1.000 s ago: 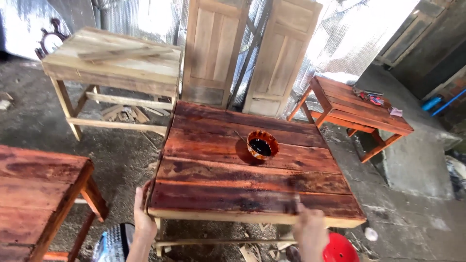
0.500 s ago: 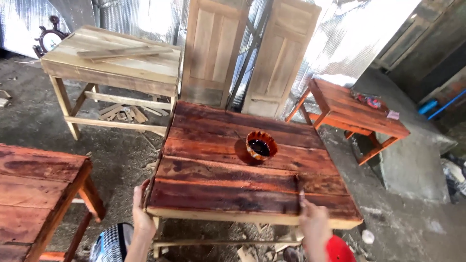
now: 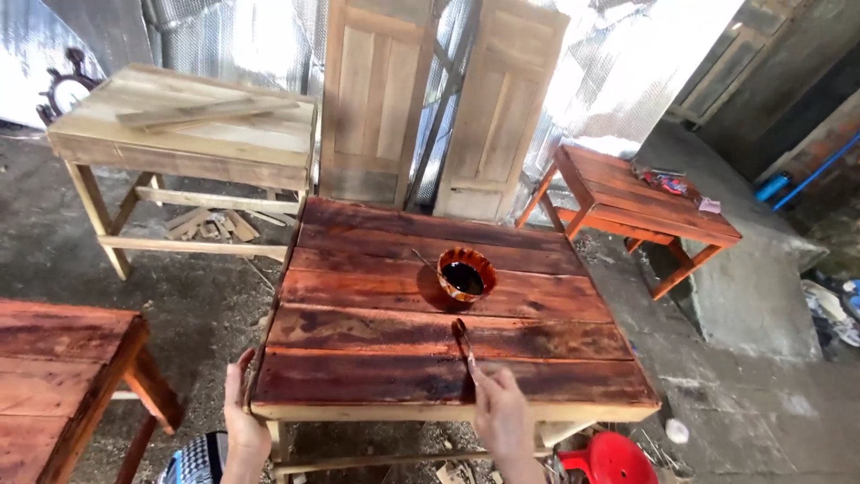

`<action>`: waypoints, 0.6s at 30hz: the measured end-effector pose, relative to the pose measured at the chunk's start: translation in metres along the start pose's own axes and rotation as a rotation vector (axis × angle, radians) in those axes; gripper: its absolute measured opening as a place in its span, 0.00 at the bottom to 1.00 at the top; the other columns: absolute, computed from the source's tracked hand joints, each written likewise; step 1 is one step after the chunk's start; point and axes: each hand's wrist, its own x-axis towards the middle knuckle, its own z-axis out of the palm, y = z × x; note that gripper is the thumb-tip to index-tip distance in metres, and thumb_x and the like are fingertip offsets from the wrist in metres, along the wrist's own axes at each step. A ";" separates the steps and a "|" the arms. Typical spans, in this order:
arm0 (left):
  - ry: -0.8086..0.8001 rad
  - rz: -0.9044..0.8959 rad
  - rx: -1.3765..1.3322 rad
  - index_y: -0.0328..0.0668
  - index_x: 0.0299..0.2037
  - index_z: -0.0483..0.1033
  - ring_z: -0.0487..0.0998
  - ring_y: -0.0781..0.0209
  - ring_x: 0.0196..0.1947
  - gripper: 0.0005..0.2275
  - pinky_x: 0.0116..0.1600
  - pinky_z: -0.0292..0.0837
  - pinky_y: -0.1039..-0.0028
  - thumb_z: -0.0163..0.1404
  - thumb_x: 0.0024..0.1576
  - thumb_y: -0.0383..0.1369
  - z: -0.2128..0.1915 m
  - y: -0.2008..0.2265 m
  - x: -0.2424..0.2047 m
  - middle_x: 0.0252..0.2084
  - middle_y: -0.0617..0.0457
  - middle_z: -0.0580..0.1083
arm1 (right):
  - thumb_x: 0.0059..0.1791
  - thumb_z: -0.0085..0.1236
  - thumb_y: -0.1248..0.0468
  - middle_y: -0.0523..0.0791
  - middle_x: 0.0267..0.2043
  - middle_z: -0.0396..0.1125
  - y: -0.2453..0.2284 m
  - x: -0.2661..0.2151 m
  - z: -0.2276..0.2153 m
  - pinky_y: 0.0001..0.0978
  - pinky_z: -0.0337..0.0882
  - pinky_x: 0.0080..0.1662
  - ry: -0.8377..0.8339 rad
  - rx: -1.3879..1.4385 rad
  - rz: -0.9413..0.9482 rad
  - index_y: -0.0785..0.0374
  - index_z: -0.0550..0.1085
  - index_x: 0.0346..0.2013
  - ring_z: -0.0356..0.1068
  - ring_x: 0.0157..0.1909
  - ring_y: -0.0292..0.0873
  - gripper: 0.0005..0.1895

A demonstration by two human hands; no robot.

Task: Applying wood stain to a small wooden table using a brush and a finishing block to ensure even coverage.

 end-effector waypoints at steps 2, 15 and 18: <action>0.000 -0.020 -0.012 0.51 0.63 0.69 0.72 0.57 0.54 0.21 0.55 0.69 0.63 0.35 0.68 0.50 -0.001 0.004 -0.007 0.58 0.53 0.72 | 0.51 0.49 0.71 0.44 0.43 0.70 0.023 0.010 -0.002 0.19 0.63 0.17 -0.030 -0.048 -0.143 0.50 0.79 0.45 0.58 0.17 0.33 0.16; -0.027 0.022 0.031 0.50 0.62 0.67 0.72 0.55 0.58 0.22 0.59 0.68 0.61 0.33 0.69 0.51 -0.011 -0.009 0.007 0.59 0.51 0.71 | 0.51 0.48 0.59 0.41 0.38 0.63 0.085 0.015 -0.031 0.37 0.67 0.28 0.048 -0.361 0.071 0.28 0.64 0.60 0.63 0.27 0.40 0.24; -0.022 0.031 -0.019 0.51 0.62 0.68 0.72 0.56 0.57 0.21 0.60 0.68 0.62 0.34 0.69 0.52 -0.007 -0.013 0.005 0.58 0.53 0.72 | 0.50 0.46 0.57 0.37 0.40 0.63 0.074 -0.015 -0.039 0.39 0.74 0.29 -0.056 -0.315 -0.017 0.27 0.63 0.59 0.67 0.30 0.41 0.24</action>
